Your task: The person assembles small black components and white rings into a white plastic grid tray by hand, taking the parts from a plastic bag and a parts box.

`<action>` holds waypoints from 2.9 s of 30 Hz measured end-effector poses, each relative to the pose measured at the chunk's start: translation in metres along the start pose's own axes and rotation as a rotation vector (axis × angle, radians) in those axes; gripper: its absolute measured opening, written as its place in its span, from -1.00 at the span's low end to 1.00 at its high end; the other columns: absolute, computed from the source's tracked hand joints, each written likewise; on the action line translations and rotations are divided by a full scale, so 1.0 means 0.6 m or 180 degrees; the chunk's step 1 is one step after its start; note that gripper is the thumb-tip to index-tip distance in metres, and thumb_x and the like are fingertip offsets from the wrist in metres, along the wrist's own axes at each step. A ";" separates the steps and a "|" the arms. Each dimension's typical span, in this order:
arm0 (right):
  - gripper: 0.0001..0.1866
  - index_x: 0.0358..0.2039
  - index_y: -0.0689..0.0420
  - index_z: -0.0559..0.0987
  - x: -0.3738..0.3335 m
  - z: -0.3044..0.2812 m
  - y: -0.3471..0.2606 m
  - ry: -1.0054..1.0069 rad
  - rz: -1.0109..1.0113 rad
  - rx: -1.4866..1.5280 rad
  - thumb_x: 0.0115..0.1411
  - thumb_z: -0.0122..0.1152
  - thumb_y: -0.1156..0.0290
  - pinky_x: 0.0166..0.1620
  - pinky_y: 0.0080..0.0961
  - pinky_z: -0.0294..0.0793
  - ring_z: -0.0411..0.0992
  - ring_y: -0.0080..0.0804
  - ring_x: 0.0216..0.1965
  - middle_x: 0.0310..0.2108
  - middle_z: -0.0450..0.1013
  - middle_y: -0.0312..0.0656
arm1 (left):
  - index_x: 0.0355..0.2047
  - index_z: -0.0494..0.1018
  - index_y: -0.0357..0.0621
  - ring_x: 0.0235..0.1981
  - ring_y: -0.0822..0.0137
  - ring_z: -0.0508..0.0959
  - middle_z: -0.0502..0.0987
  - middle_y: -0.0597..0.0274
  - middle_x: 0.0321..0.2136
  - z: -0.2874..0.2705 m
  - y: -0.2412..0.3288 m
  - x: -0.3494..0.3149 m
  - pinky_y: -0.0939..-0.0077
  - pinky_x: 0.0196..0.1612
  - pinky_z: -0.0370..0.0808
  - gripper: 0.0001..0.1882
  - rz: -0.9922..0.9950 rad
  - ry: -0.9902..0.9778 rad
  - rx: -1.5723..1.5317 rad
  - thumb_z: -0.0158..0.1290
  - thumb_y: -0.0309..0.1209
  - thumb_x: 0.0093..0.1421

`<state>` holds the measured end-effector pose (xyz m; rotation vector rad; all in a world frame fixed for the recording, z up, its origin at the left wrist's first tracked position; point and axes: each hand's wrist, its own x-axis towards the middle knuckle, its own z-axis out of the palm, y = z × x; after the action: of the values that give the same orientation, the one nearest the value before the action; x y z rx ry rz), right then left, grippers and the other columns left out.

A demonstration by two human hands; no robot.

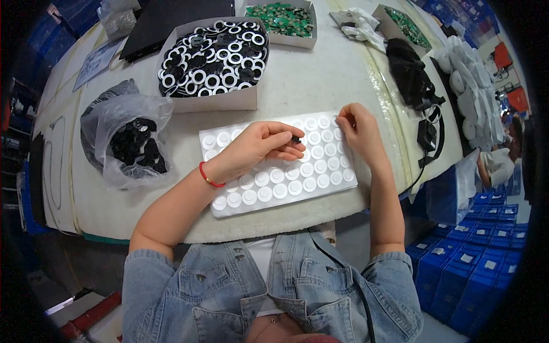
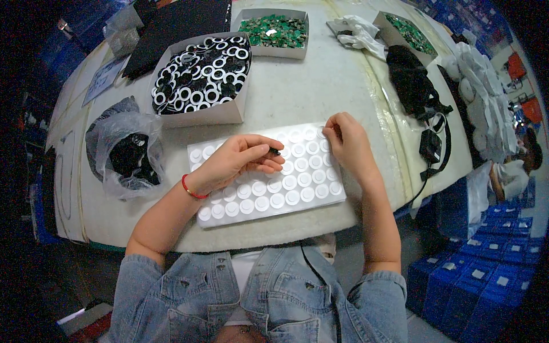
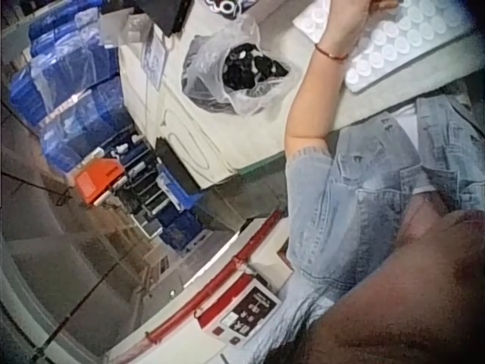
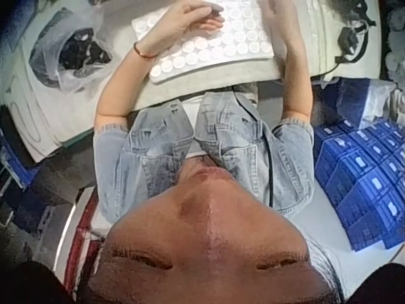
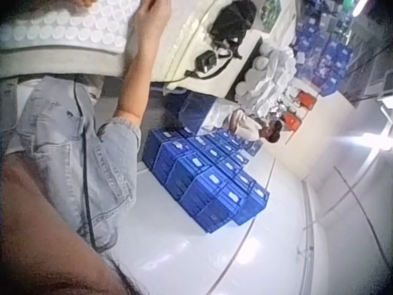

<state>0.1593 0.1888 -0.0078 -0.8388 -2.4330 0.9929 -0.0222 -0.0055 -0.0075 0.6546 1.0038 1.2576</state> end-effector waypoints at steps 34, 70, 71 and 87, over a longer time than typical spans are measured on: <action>-0.71 -0.19 0.22 0.41 -0.031 -0.050 -0.016 -0.1253 -0.0698 -0.0207 0.04 0.06 0.73 -0.28 -0.45 0.41 0.38 -0.26 -0.39 -0.41 0.35 -0.14 | -0.09 0.36 -0.38 -0.19 0.32 0.59 0.52 -0.04 -0.19 0.010 0.004 -0.004 0.59 -0.11 0.57 -0.74 0.0054 0.0199 -0.0025 -0.07 -0.39 0.33; -0.91 -0.37 0.27 0.47 -0.028 0.079 -0.101 -0.0283 0.0172 0.1986 0.14 0.18 0.54 -0.41 -0.73 0.40 0.41 -0.68 -0.48 -0.49 0.45 -0.31 | 0.05 0.31 -0.45 -0.12 0.39 0.58 0.57 0.07 -0.23 0.012 -0.005 0.002 0.62 -0.01 0.51 -0.67 0.0249 0.0212 0.0086 -0.17 -0.53 0.32; -0.92 -0.37 0.27 0.47 -0.029 0.079 -0.101 -0.0285 0.0182 0.2026 0.15 0.17 0.55 -0.42 -0.73 0.39 0.41 -0.69 -0.48 -0.48 0.45 -0.31 | 0.05 0.32 -0.45 -0.12 0.39 0.58 0.57 0.07 -0.23 0.013 -0.005 0.002 0.62 -0.01 0.51 -0.67 0.0237 0.0230 0.0057 -0.17 -0.53 0.32; -0.81 -0.32 0.16 0.35 -0.042 0.092 -0.083 -0.0740 0.0071 0.2411 0.09 0.17 0.59 -0.42 -0.81 0.20 0.22 -0.77 -0.46 -0.46 0.26 -0.43 | 0.00 0.36 -0.41 -0.30 0.51 0.58 0.59 0.16 -0.32 0.016 -0.002 -0.007 0.70 -0.17 0.50 -0.64 0.0257 0.0525 0.0515 -0.01 -0.55 0.19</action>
<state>0.1289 0.1164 -0.0119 -0.4920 -1.9365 1.9210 -0.0133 -0.0089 -0.0032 0.7308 1.2353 1.3264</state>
